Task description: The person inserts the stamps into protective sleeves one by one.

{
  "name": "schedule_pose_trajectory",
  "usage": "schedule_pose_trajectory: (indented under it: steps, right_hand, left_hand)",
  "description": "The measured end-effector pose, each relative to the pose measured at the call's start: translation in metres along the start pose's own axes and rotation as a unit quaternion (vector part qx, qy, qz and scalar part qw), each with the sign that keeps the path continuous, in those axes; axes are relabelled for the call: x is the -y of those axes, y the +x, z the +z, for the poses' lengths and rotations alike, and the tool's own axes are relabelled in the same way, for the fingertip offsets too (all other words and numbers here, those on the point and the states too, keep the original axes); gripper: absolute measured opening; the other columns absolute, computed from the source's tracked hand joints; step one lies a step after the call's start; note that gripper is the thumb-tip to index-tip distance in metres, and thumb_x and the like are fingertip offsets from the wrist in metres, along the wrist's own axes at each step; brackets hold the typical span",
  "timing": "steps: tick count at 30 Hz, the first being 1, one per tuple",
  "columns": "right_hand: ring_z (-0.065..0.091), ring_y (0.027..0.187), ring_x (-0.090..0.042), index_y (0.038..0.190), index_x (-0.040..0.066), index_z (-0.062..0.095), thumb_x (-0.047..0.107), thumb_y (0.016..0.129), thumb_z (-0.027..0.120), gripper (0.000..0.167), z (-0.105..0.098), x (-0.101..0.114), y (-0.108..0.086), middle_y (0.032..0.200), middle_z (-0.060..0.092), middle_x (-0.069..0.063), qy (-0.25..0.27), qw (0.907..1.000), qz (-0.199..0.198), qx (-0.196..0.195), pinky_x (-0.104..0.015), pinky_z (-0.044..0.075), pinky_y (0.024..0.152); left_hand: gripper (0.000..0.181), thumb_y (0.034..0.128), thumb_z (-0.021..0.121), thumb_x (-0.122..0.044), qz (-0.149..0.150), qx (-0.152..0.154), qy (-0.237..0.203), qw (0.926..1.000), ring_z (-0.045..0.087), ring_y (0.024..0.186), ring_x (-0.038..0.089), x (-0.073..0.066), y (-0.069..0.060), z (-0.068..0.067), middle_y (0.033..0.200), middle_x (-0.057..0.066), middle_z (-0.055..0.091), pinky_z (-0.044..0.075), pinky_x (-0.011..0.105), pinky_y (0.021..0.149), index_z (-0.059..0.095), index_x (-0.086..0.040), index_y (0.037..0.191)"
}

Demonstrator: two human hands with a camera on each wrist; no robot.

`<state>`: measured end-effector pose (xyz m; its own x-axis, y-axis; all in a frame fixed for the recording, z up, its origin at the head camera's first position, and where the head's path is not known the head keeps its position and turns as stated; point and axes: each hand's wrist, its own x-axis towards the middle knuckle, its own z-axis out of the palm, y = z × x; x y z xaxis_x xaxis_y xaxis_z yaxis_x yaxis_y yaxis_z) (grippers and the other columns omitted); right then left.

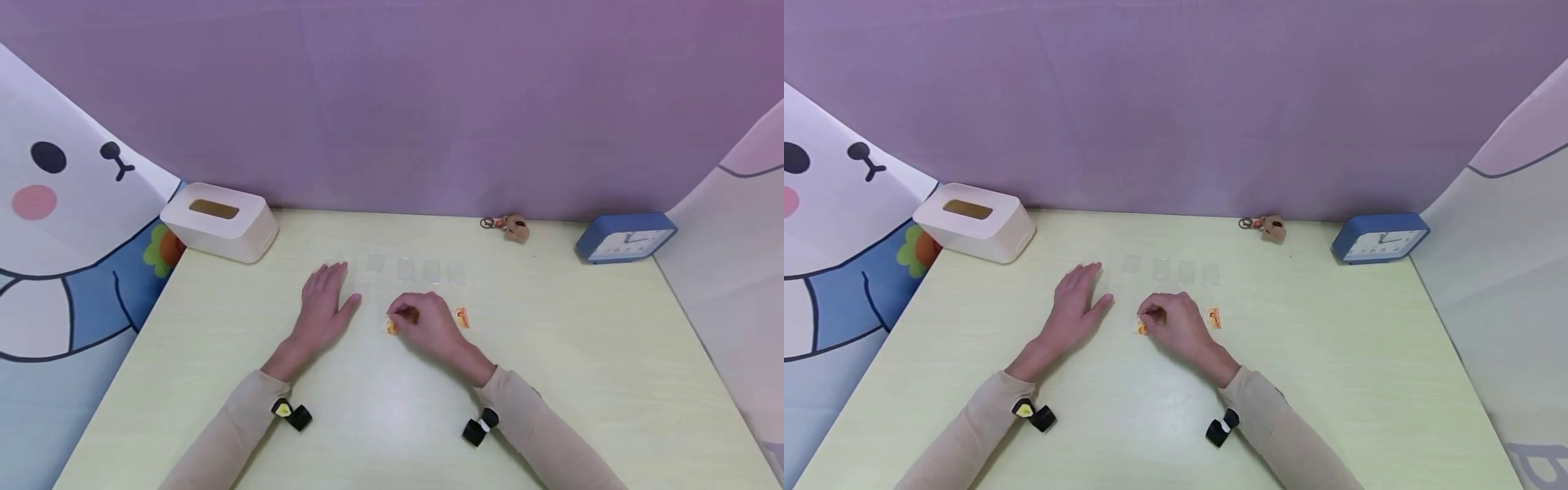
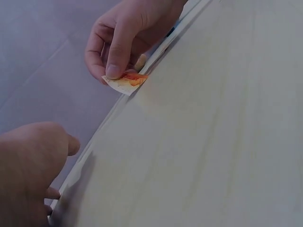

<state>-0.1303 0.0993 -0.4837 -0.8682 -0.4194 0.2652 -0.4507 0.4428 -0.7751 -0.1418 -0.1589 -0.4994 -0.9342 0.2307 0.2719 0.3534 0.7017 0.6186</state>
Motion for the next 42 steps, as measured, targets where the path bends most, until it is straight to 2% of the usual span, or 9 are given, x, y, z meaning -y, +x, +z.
schedule_pose_trajectory:
  steps: [6,9,14,21,28,32,36,40,42]
  right_hand:
    - [0.072,0.082,-0.01,0.097,0.011,0.082,-0.002,0.097,0.082,0.012,-0.004,-0.001,-0.003,0.091,0.079,0.004,0.033,0.9986,0.028,-0.031,-0.028,0.062,0.077]
    - [0.071,0.079,-0.011,0.095,0.012,0.08,-0.003,0.096,0.081,0.015,-0.007,-0.001,-0.004,0.089,0.078,0.003,0.059,0.9954,0.048,-0.058,-0.027,0.06,0.074]
    - [0.067,0.078,-0.015,0.097,0.007,0.076,-0.007,0.097,0.079,0.014,-0.012,-0.003,-0.004,0.09,0.076,-0.006,0.111,0.9864,0.075,-0.095,-0.023,0.057,0.07]
    - [0.069,0.078,-0.017,0.102,0.0,0.075,-0.007,0.099,0.077,0.008,-0.018,-0.006,-0.004,0.093,0.076,-0.014,0.16,0.9721,0.123,-0.12,-0.02,0.053,0.066]
    - [0.076,0.075,-0.014,0.107,-0.004,0.069,-0.009,0.103,0.07,0.007,-0.022,-0.008,-0.005,0.096,0.074,-0.021,0.224,0.953,0.151,-0.137,-0.019,0.049,0.056]
    - [0.076,0.074,-0.013,0.106,-0.005,0.067,-0.01,0.102,0.07,0.007,-0.023,-0.009,-0.004,0.095,0.074,-0.023,0.223,0.9508,0.152,-0.153,-0.019,0.05,0.056]
    - [0.074,0.073,-0.016,0.105,-0.004,0.068,-0.01,0.101,0.071,0.008,-0.025,-0.01,-0.004,0.094,0.074,-0.022,0.218,0.949,0.16,-0.161,-0.02,0.052,0.058]
    - [0.072,0.072,-0.017,0.106,-0.004,0.068,-0.009,0.101,0.07,0.007,-0.026,-0.01,-0.004,0.093,0.073,-0.017,0.219,0.947,0.168,-0.164,-0.019,0.049,0.055]
    - [0.072,0.072,-0.019,0.106,-0.004,0.068,-0.009,0.101,0.07,0.007,-0.026,-0.01,-0.005,0.093,0.072,-0.017,0.221,0.9471,0.166,-0.163,-0.019,0.052,0.057]
  left_hand:
    - [0.054,0.1052,0.072,-0.024,-0.01,-0.032,-0.017,0.9993,0.038,0.154,0.057,0.0,0.008,0.004,0.154,0.032,0.057,0.02,0.073,0.127,0.061,0.007,0.147]
    - [0.044,0.1027,0.076,-0.017,-0.017,-0.046,-0.034,0.9982,0.042,0.151,0.057,-0.003,0.014,0.007,0.15,0.031,0.061,0.021,0.073,0.126,0.067,0.006,0.139]
    - [0.036,0.0997,0.08,-0.012,-0.028,-0.065,-0.044,0.9965,0.048,0.146,0.054,-0.008,0.027,0.015,0.146,0.029,0.064,0.024,0.071,0.125,0.072,0.005,0.13]
    - [0.03,0.0991,0.08,-0.015,-0.053,-0.09,-0.036,0.9938,0.051,0.142,0.05,-0.013,0.049,0.03,0.142,0.027,0.066,0.027,0.067,0.125,0.073,0.002,0.123]
    - [0.041,0.1019,0.079,-0.033,-0.1,-0.083,-0.001,0.9915,0.043,0.148,0.046,-0.015,0.064,0.041,0.151,0.026,0.058,0.026,0.064,0.126,0.071,0.002,0.122]
    - [0.05,0.1019,0.079,-0.042,-0.115,-0.069,0.024,0.9907,0.039,0.151,0.044,-0.015,0.069,0.043,0.156,0.025,0.052,0.024,0.059,0.128,0.068,0.001,0.125]
    - [0.049,0.102,0.08,-0.039,-0.112,-0.063,0.036,0.9911,0.037,0.152,0.044,-0.016,0.07,0.044,0.158,0.027,0.05,0.024,0.059,0.129,0.066,0.002,0.125]
    - [0.047,0.1021,0.081,-0.036,-0.117,-0.056,0.027,0.9912,0.036,0.155,0.044,-0.016,0.069,0.043,0.161,0.027,0.048,0.021,0.058,0.131,0.067,0.002,0.125]
    - [0.044,0.1013,0.082,-0.034,-0.124,-0.053,0.015,0.9907,0.035,0.156,0.043,-0.016,0.067,0.041,0.163,0.026,0.047,0.02,0.057,0.132,0.069,0.002,0.123]
